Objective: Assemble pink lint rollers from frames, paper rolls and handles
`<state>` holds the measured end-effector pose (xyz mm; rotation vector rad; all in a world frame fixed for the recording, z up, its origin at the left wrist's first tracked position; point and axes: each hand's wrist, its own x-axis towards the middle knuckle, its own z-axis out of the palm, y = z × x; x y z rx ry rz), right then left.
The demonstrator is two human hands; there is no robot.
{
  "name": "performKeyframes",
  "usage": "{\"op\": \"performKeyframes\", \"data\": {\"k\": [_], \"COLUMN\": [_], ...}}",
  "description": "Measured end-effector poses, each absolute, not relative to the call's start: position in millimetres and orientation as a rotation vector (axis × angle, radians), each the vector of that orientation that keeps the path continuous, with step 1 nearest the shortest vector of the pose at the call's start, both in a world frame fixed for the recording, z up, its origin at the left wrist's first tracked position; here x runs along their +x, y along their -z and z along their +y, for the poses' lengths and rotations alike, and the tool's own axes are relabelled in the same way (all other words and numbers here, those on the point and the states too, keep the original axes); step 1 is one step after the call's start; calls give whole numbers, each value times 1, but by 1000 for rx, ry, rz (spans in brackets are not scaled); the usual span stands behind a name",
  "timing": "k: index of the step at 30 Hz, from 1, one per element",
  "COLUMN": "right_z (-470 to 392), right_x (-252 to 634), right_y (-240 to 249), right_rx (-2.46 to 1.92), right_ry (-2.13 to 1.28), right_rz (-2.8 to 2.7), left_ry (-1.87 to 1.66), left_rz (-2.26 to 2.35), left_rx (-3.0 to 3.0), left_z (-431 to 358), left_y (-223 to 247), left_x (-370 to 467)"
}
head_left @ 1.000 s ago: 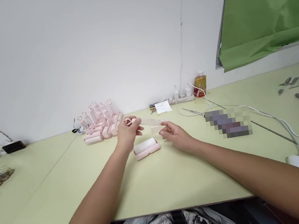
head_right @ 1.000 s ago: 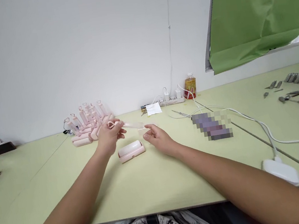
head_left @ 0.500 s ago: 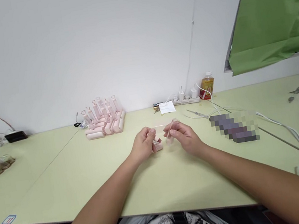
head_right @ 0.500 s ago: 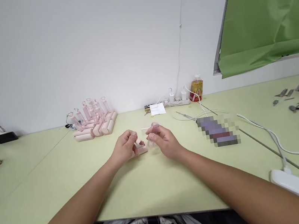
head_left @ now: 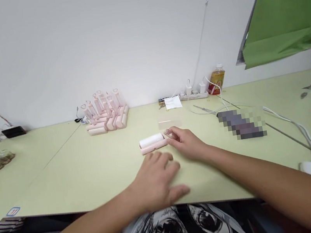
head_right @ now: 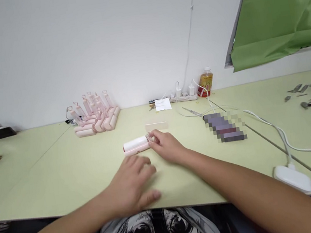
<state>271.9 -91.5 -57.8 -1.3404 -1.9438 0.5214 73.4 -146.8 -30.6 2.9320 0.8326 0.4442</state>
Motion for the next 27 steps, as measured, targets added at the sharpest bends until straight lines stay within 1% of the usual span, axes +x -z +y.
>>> {"op": "performKeyframes", "data": {"k": [3, 7, 10, 12, 16, 20, 23, 27], "right_z": [-92, -94, -94, -94, -94, -97, -99, -100], "right_x": [272, 269, 269, 271, 272, 273, 274, 278], "right_y": [57, 58, 58, 58, 57, 55, 52, 46], "right_rx": [-1357, -1300, -1275, -1276, -1279, -1198, -1117, -1091], "right_ry": [-524, -571, -597, -604, -667, -765, -799, -774], "right_rz": [-1924, -1962, -1990, -1997, -2047, -2147, -2228, -2291], "left_ry": [-303, -366, -506, -500, -159, -11, -46, -240], "left_rz": [954, 957, 903, 878, 809, 879, 992, 1152], "left_rx": [2894, 2769, 2726, 2764, 2740, 2684, 2689, 2662], "left_z": [-163, -145, -130, -125, -124, -121, -112, -92], "left_y": [53, 68, 54, 38, 16, 23, 26, 9], "left_x": [60, 53, 45, 34, 14, 13, 22, 34]}}
